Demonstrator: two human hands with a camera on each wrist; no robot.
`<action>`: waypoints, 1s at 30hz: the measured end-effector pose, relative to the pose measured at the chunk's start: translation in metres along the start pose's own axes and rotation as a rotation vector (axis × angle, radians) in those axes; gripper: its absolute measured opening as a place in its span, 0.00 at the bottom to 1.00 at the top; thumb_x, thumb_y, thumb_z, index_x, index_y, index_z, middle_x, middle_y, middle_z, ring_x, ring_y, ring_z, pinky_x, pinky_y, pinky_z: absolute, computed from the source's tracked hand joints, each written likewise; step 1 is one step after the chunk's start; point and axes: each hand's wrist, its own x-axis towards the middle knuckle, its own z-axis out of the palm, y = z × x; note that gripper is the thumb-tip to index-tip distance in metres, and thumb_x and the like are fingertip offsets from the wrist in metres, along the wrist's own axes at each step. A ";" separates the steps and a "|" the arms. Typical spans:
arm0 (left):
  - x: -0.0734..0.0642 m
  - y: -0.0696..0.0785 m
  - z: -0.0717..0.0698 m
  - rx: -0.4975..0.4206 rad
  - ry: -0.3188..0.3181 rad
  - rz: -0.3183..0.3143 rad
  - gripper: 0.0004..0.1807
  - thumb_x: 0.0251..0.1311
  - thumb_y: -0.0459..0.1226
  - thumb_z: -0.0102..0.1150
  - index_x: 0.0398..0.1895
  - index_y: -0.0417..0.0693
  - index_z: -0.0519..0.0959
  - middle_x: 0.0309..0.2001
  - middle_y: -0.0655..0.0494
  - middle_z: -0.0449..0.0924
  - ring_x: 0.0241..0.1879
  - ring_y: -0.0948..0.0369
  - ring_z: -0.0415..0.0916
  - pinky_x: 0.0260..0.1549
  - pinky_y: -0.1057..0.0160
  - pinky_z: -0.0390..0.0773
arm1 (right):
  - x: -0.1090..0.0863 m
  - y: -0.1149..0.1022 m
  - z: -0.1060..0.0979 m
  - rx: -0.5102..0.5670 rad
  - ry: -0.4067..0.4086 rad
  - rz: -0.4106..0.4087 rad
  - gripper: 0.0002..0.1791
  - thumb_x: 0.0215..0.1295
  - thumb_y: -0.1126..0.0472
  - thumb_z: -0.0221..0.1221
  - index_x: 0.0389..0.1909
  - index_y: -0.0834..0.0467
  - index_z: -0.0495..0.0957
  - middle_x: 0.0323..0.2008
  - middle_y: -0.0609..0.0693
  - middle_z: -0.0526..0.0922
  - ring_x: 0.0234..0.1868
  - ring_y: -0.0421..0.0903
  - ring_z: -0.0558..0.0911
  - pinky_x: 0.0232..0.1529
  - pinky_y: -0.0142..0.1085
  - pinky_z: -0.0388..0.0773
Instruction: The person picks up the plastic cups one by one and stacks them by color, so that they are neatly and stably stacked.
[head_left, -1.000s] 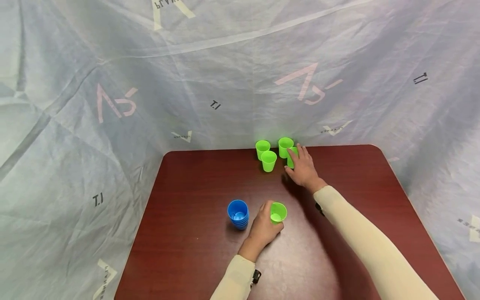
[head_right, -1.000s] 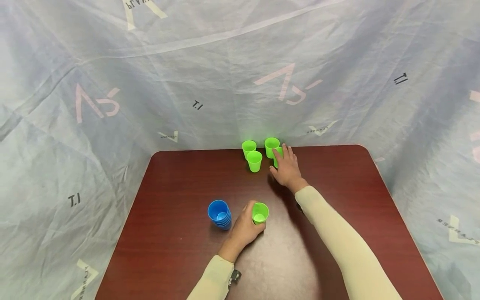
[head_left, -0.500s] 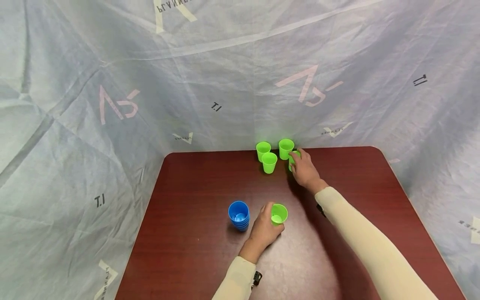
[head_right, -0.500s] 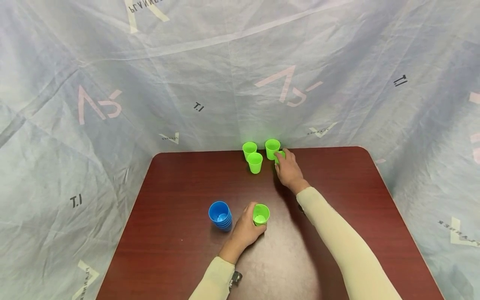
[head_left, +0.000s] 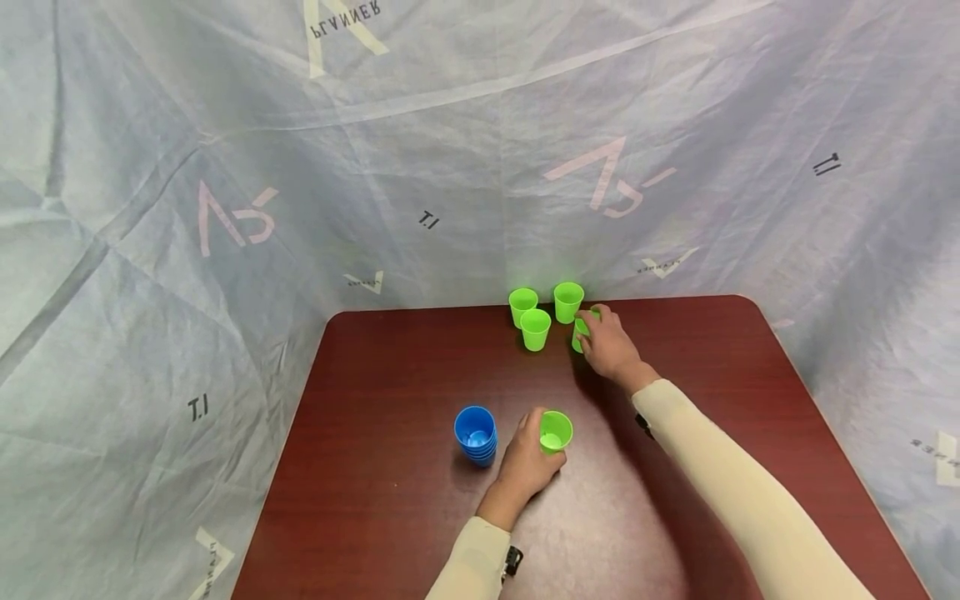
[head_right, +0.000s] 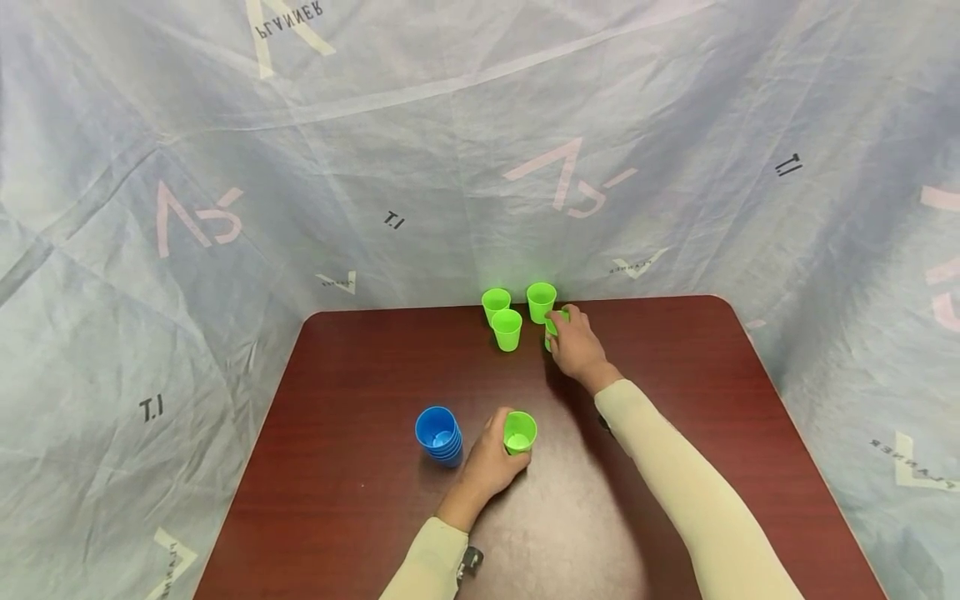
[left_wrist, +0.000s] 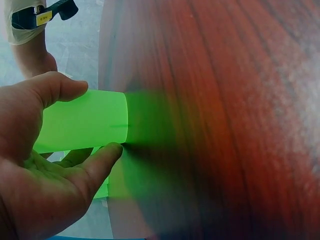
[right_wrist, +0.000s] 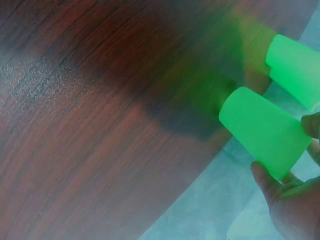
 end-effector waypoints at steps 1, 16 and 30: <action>0.000 0.000 0.000 -0.001 0.001 0.000 0.36 0.51 0.35 0.76 0.64 0.52 0.71 0.58 0.49 0.79 0.54 0.52 0.82 0.51 0.56 0.82 | -0.001 -0.001 0.000 0.005 -0.001 0.001 0.26 0.82 0.57 0.51 0.75 0.61 0.66 0.74 0.70 0.59 0.74 0.70 0.63 0.69 0.63 0.71; 0.000 -0.002 0.000 0.002 0.009 0.020 0.36 0.51 0.34 0.77 0.64 0.49 0.71 0.57 0.50 0.78 0.53 0.52 0.81 0.50 0.54 0.83 | -0.018 -0.014 -0.013 0.044 0.061 -0.044 0.23 0.75 0.59 0.48 0.66 0.64 0.70 0.62 0.67 0.68 0.62 0.67 0.70 0.61 0.61 0.73; 0.000 -0.001 0.000 -0.004 0.016 0.022 0.36 0.51 0.34 0.77 0.64 0.50 0.71 0.56 0.50 0.79 0.52 0.53 0.81 0.50 0.55 0.82 | -0.033 -0.028 -0.016 0.093 0.082 -0.067 0.20 0.72 0.59 0.48 0.60 0.62 0.73 0.59 0.63 0.72 0.57 0.62 0.73 0.57 0.57 0.75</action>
